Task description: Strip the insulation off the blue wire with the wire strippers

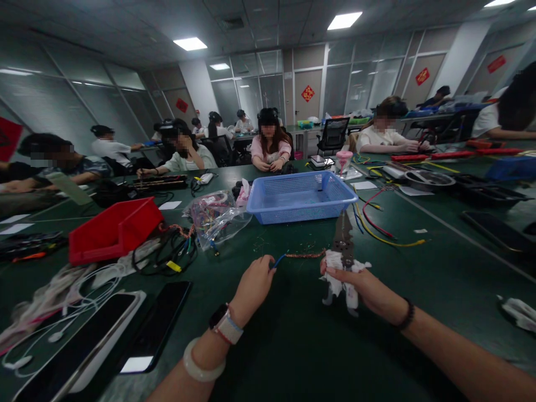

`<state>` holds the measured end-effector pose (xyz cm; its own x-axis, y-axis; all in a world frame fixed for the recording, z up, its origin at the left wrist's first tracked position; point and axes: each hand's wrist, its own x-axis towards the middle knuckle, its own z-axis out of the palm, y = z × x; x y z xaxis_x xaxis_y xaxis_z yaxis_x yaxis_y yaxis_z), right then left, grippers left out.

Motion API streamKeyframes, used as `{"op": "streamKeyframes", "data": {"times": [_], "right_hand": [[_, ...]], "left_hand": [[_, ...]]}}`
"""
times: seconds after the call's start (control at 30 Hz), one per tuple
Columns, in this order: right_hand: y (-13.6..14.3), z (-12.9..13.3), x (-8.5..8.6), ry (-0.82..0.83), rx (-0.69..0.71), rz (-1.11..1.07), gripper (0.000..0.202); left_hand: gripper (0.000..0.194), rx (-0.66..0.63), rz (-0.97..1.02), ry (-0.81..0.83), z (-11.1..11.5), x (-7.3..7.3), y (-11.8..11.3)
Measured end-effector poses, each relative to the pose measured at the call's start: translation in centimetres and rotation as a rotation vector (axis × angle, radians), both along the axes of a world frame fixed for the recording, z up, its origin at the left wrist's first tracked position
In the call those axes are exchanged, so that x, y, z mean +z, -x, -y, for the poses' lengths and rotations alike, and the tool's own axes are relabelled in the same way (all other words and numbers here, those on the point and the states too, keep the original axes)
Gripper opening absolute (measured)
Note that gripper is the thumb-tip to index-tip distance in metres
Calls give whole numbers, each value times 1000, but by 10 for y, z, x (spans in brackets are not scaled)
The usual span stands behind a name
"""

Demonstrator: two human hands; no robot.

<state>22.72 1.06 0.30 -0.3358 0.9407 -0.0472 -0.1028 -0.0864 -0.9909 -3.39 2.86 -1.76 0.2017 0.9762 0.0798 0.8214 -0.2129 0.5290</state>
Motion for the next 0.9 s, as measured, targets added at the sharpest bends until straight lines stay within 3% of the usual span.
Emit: {"op": "streamKeyframes", "data": {"times": [0.13, 0.23, 0.37, 0.47, 0.7, 0.9], "right_hand": [[-3, -2, 0, -48, 13, 69, 29], [-7, -5, 0, -105, 25, 117, 30], [-12, -7, 1, -153, 25, 179, 30], [-15, -11, 2, -190, -7, 261, 33], [-26, -21, -2, -389, -170, 534, 38], [-33, -23, 5, -569, -210, 837, 31]], "left_hand": [[30, 48, 163, 23, -2, -4, 0], [29, 78, 433, 124, -3, -2, -3], [18, 2, 768, 330, 1, 10, -9], [22, -72, 940, 396, 7, 18, -14], [32, -128, 815, 385, 16, 27, -20], [36, -170, 638, 361, 20, 26, -24]]}}
